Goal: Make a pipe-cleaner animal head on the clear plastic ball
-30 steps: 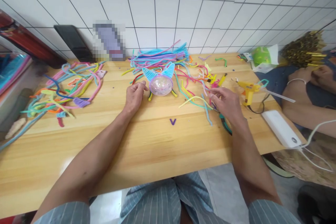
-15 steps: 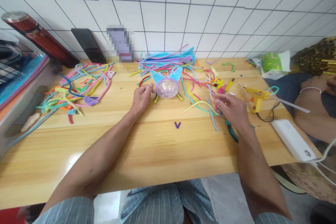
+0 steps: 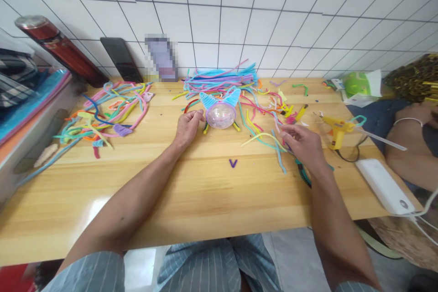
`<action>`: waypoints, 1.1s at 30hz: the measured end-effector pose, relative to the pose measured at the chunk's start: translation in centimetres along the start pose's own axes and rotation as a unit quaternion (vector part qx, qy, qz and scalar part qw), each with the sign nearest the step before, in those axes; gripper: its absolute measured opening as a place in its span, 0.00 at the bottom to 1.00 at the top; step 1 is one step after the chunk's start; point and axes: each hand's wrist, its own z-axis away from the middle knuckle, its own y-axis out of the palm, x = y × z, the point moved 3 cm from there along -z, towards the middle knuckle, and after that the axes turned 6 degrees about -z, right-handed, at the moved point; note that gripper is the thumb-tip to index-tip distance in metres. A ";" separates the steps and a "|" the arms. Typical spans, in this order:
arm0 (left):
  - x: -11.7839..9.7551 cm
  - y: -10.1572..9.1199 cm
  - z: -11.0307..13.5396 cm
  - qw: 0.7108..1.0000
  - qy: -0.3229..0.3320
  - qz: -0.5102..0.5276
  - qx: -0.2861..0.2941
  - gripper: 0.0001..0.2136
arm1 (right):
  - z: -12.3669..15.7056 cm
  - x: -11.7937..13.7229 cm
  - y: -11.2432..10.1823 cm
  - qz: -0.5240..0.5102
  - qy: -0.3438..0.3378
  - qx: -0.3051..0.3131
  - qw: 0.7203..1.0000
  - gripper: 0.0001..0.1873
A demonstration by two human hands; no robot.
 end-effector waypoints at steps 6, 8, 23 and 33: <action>-0.2 0.0 0.0 1.000 -0.004 0.008 0.003 0.22 | -0.1 -0.4 0.2 0.006 -0.014 0.005 1.000 0.15; -0.1 0.1 0.0 1.000 -0.002 0.008 -0.001 0.21 | 0.0 -0.4 0.2 0.007 -0.017 0.005 1.000 0.15; -0.2 0.1 0.0 1.000 -0.009 0.008 -0.002 0.21 | 0.1 -0.3 0.2 0.007 -0.010 0.030 0.999 0.15; -1.4 0.3 0.4 1.000 0.011 -0.008 0.017 0.23 | -0.3 -1.0 0.0 0.071 0.041 0.029 0.996 0.24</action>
